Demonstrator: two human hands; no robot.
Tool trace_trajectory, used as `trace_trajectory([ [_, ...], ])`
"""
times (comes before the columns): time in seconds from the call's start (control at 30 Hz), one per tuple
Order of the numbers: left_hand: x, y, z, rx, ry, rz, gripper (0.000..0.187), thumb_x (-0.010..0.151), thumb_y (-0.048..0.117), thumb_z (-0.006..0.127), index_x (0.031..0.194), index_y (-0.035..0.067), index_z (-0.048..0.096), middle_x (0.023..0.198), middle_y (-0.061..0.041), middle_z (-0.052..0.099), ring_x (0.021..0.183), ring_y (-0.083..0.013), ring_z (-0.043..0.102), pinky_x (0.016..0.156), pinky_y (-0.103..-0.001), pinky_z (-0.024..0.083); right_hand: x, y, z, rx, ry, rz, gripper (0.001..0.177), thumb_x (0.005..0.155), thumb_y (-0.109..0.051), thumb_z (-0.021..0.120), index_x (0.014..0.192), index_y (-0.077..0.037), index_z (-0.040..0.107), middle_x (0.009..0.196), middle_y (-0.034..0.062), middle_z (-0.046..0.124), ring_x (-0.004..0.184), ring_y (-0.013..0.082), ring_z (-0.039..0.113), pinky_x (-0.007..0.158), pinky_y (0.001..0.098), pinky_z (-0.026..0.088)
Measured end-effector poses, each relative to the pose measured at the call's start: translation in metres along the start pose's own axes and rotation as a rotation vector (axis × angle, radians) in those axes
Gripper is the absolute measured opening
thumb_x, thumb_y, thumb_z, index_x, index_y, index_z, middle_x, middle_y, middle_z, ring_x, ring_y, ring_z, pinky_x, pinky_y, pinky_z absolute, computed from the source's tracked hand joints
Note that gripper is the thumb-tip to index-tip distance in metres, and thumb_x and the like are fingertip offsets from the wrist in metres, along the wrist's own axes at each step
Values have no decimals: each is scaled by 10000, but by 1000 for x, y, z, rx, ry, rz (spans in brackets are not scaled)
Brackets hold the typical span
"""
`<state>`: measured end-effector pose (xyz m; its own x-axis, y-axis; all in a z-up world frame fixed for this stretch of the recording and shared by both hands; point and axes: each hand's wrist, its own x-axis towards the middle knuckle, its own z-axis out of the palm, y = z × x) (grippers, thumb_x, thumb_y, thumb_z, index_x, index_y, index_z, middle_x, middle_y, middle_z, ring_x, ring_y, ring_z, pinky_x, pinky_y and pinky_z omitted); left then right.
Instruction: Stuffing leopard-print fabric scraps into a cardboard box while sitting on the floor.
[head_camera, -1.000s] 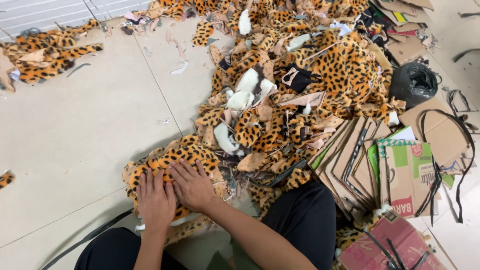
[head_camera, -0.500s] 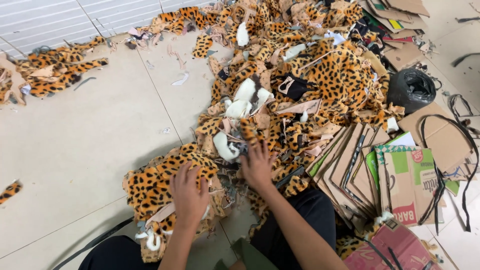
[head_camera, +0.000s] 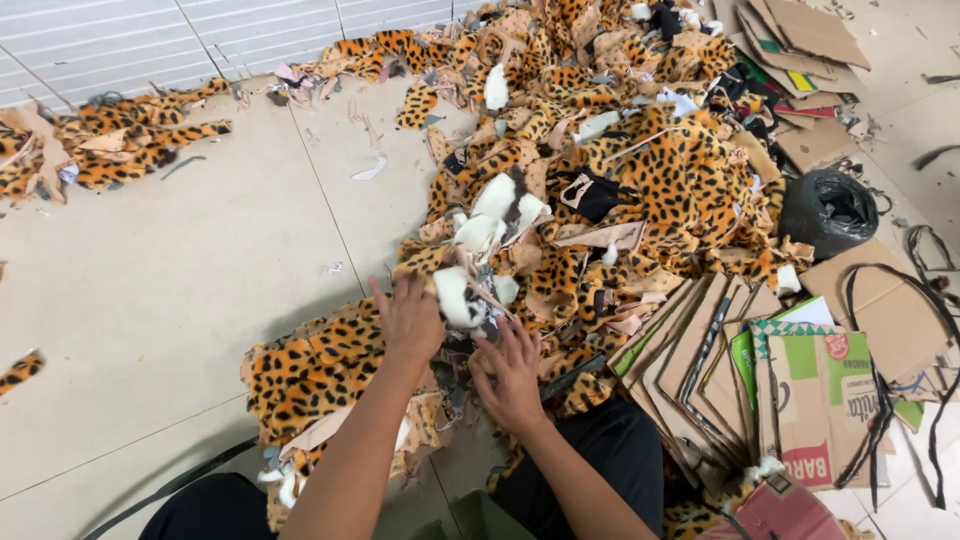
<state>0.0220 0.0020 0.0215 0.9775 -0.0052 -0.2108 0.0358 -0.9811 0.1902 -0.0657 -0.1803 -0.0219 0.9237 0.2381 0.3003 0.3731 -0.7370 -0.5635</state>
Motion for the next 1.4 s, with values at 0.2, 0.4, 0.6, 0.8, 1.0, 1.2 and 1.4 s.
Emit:
trace_trajectory([
  [0.2, -36, 6, -92, -1084, 215, 65, 253, 979, 71, 623, 1184, 99, 476, 1354, -236, 561, 905, -357, 715, 801, -468, 593, 10, -3, 0, 480, 108, 153, 586, 965, -346, 682, 1475, -160, 460, 1590, 115, 351, 1535, 386, 174, 1201, 689, 86],
  [0.4, -79, 2, -107, -1736, -165, 58, 692, 699, -132, 679, 1371, -8, 572, 1360, -186, 568, 1284, -301, 565, 1012, -419, 526, 29, -14, -44, 1281, 74, 229, 954, 984, -751, 242, 1654, -120, -6, 1656, 253, 227, 1543, 449, 100, 1182, 639, -93],
  [0.6, -121, -5, -81, -1737, -202, 132, 612, 764, -156, 591, 1325, 61, 703, 1398, -95, 575, 1329, -187, 468, 1008, -264, 518, -38, 102, 48, 1814, -330, 447, 391, 969, -632, 541, 967, -287, 727, 1006, 88, 754, 961, 279, 744, 834, 465, 581],
  [0.8, -151, -35, -52, -1669, -160, -34, 612, 818, -130, 583, 1355, 135, 708, 1527, -151, 519, 1341, -225, 495, 979, -287, 507, -53, 80, 54, 1781, -173, 815, 315, 870, -81, 623, 1149, 39, 706, 1113, 297, 725, 920, 473, 737, 834, 643, 585],
  [1.0, -201, -63, -57, -1747, -55, -108, 634, 861, -166, 563, 1398, 147, 686, 1579, -224, 446, 1432, -400, 424, 951, -317, 488, -53, 32, 24, 1635, -266, 739, 340, 808, 112, 670, 1138, 39, 705, 1038, 288, 744, 872, 442, 752, 757, 593, 627],
  [1.2, -233, -91, -43, -1912, 175, -164, 649, 828, -187, 583, 1396, 118, 663, 1614, -212, 384, 1424, -385, 423, 920, -324, 550, -17, -86, -20, 1397, -262, 663, 150, 842, 84, 746, 916, 16, 635, 786, 183, 736, 705, 323, 773, 603, 404, 651],
  [1.4, -247, -81, -17, -2062, 71, -196, 747, 769, -181, 663, 1452, 102, 554, 1384, -232, 626, 1002, -290, 674, 839, -362, 641, -16, -74, -38, 1564, -347, 689, 144, 949, 15, 664, 1026, -96, 615, 913, 47, 712, 763, 119, 680, 702, 261, 564],
])
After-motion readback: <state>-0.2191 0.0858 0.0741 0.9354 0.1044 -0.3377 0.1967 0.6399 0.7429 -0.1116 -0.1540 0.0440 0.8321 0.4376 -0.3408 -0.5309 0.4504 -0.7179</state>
